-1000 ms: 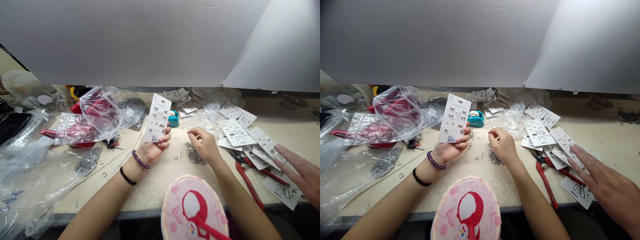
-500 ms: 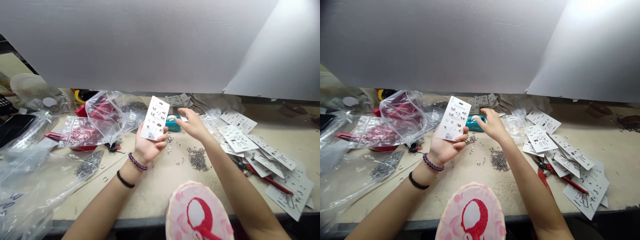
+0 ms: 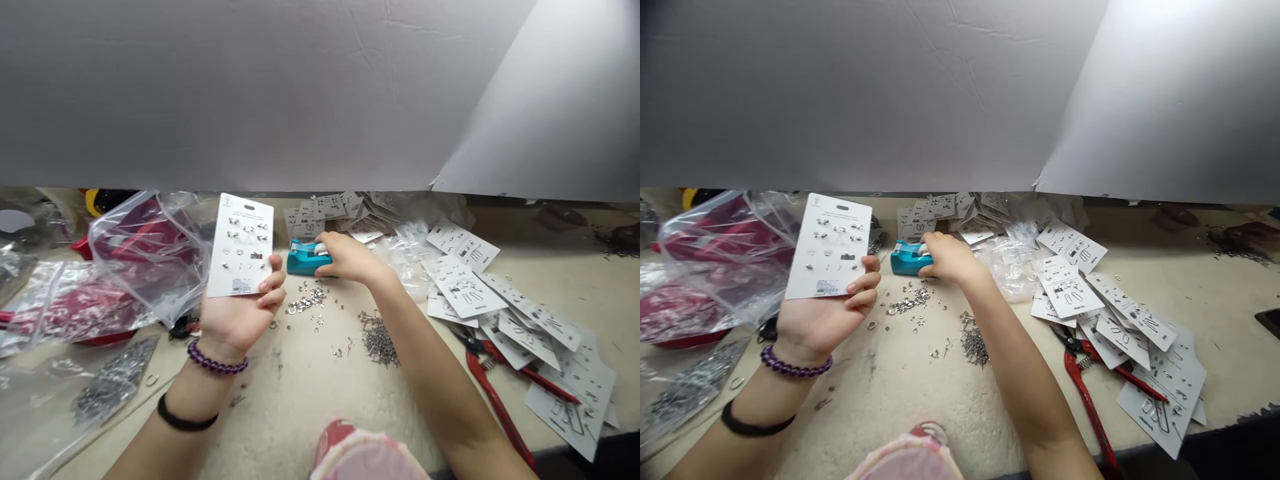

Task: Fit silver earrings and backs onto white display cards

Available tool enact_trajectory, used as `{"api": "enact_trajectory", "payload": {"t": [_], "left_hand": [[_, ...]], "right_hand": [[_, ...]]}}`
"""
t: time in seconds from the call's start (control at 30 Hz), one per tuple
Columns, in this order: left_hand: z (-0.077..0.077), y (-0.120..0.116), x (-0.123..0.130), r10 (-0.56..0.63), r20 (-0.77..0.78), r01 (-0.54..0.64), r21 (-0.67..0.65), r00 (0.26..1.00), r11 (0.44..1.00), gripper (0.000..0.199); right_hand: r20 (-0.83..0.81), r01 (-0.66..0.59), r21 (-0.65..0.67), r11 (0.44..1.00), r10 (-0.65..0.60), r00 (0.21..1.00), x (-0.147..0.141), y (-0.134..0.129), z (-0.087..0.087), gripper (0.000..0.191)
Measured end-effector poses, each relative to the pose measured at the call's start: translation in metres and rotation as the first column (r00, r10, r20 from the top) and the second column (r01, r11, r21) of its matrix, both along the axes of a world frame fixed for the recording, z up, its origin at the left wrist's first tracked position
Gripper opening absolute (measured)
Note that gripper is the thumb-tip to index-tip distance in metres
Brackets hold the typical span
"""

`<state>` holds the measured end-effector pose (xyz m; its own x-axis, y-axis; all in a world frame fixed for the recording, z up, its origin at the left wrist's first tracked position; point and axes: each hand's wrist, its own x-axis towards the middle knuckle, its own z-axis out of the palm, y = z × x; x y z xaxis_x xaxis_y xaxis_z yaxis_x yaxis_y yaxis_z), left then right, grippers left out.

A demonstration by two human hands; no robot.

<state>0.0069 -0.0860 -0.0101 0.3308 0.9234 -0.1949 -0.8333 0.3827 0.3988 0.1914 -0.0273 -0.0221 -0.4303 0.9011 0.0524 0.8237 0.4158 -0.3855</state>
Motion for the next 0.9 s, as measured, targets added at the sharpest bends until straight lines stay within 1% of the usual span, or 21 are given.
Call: {"api": "enact_trajectory", "payload": {"t": [0.1,0.23,0.3,0.33,0.4,0.47,0.53,0.63,0.77,0.9], "left_hand": [[-0.003,0.002,0.001,-0.013,-0.012,0.013,-0.024,1.000,1.000,0.030],[-0.006,0.003,0.003,-0.034,-0.017,0.033,-0.051,0.999,0.998,0.029],[-0.007,0.003,0.004,-0.038,-0.023,0.037,-0.055,0.999,0.998,0.029],[-0.007,0.003,0.005,-0.039,-0.028,0.038,-0.055,0.999,0.998,0.029],[-0.007,0.002,0.006,-0.041,-0.036,0.039,-0.052,0.999,0.998,0.029],[-0.008,0.002,0.006,-0.033,-0.036,0.031,-0.046,0.999,0.998,0.030],[-0.008,0.002,0.006,-0.030,-0.029,0.029,-0.048,0.999,0.998,0.031],[-0.009,0.002,0.006,-0.040,-0.011,0.039,-0.066,0.999,0.997,0.032],[-0.010,0.001,0.007,-0.050,0.005,0.050,-0.087,0.999,0.995,0.034],[-0.012,0.002,0.009,-0.044,0.003,0.044,-0.107,0.999,0.993,0.035]], "right_hand": [[0.045,0.028,0.003,1.000,-0.029,0.999,-0.003,-0.005,0.005,0.049],[0.019,0.042,0.128,0.991,-0.045,0.999,-0.012,-0.007,0.008,0.048],[0.002,0.027,0.181,0.983,-0.028,1.000,-0.019,-0.002,0.011,0.039],[0.015,0.007,0.181,0.983,-0.010,1.000,-0.023,0.002,0.013,0.033],[0.074,-0.060,0.126,0.990,0.051,0.996,-0.029,0.011,0.020,0.025],[0.117,-0.112,0.036,0.993,0.107,0.987,-0.034,0.019,0.027,0.023],[0.125,-0.135,-0.032,0.990,0.138,0.982,-0.036,0.024,0.033,0.023],[0.153,-0.095,-0.073,0.993,0.105,0.983,-0.034,0.024,0.035,0.018],[0.182,-0.024,-0.027,0.999,0.029,0.983,-0.028,0.022,0.034,0.013],[0.142,-0.020,-0.062,0.998,0.028,0.989,-0.026,0.027,0.030,0.014]]}}
